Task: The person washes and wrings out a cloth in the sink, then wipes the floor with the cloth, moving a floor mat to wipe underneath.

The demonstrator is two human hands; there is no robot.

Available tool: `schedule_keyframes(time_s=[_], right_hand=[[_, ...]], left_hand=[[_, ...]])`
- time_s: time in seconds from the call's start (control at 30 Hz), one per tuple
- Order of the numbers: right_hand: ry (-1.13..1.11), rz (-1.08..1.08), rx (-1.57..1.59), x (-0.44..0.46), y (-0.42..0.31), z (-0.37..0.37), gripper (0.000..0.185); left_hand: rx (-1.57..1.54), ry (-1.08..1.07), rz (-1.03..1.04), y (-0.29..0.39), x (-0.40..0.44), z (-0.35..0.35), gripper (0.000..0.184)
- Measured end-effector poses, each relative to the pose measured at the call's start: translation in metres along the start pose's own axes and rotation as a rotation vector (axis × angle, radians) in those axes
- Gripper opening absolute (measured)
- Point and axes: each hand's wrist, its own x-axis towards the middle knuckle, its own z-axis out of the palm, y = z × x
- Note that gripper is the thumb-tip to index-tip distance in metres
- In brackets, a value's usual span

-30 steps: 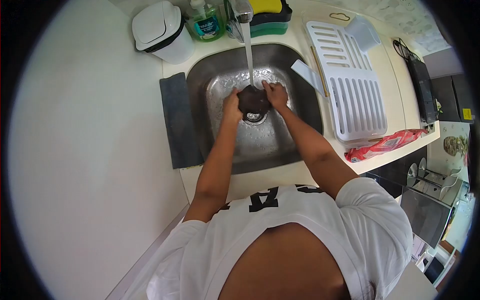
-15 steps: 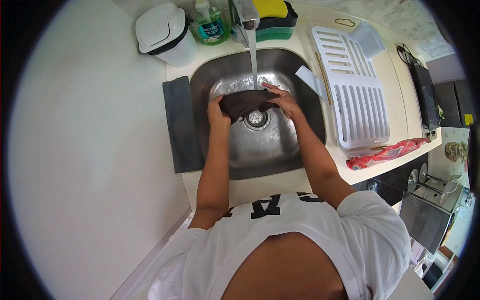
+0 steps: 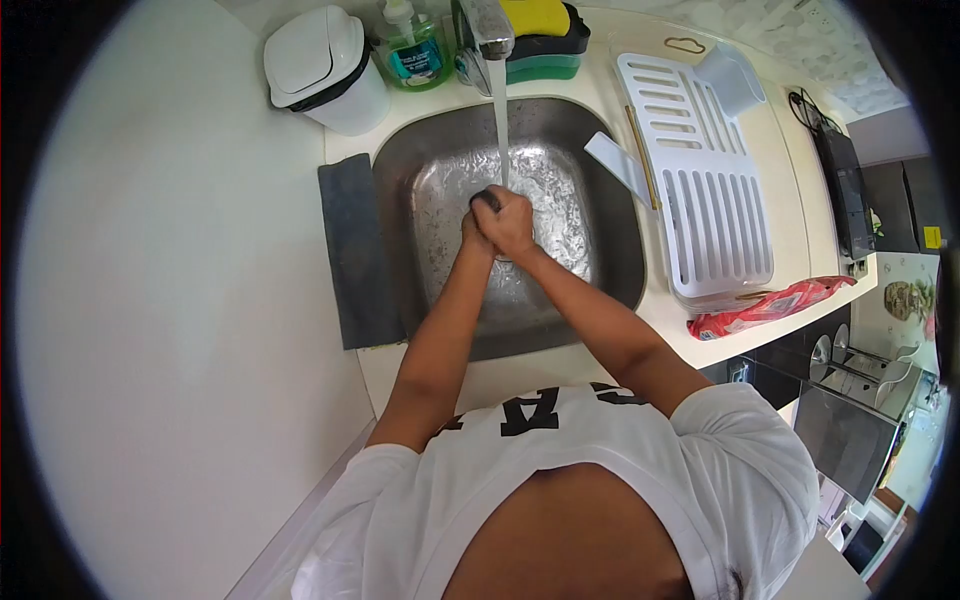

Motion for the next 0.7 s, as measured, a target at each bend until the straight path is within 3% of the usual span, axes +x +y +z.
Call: schedule_keyframes(time_s=[0.07,0.1,0.13,0.17,0.23,0.27,0.33,0.4,0.47,0.5,0.57,0.6,0.63,0.7], right_hand=[[0.034,0.05,-0.108,0.004,0.032,0.005,0.032],[0.072,0.095,-0.219,0.012,0.054,0.002,0.035],[-0.186,0.333,-0.318,0.023,0.074,-0.015,0.038],[-0.31,0.262,-0.59,0.026,0.096,-0.026,0.041],[-0.382,0.314,-0.702,0.028,0.081,-0.058,0.037],[-0.38,0.243,-0.738,0.028,0.076,-0.071,0.032],[-0.38,0.173,-0.771,0.033,0.082,-0.086,0.028],[-0.591,0.385,0.062,0.048,0.094,-0.091,0.028],[-0.474,0.454,0.188,0.057,0.092,-0.086,0.026],[-0.357,0.516,0.316,0.064,0.091,-0.083,0.024],[-0.325,0.545,0.274,0.072,0.115,-0.069,0.026],[-0.2,0.467,-0.113,0.069,0.112,-0.063,0.027],[-0.067,0.374,-0.496,0.069,0.108,-0.059,0.028],[-0.114,0.398,-0.434,0.066,0.115,-0.056,0.03]], left_hand=[[-0.12,-0.356,0.042,0.008,-0.002,-0.011,0.028],[0.007,-0.084,0.02,0.019,-0.014,0.013,0.029],[0.135,0.192,-0.007,0.03,-0.03,0.037,0.03],[0.265,0.467,-0.034,0.038,-0.041,0.047,0.031],[0.172,0.558,0.016,0.057,-0.049,0.044,0.026],[0.078,0.652,0.064,0.066,-0.054,0.039,0.021],[0.01,0.623,0.104,0.077,-0.048,0.017,0.023],[-0.051,0.594,0.137,0.083,-0.038,0.006,0.029],[-0.449,0.536,0.15,0.092,-0.036,0.024,0.03],[-0.45,0.536,0.151,0.091,-0.036,0.031,0.03],[-0.054,0.496,0.304,0.086,-0.032,0.046,0.036],[0.218,0.481,0.298,0.083,-0.001,0.009,0.045],[0.219,0.476,0.3,0.074,0.019,-0.016,0.045],[1.201,0.746,0.283,0.063,0.042,-0.045,0.053]])
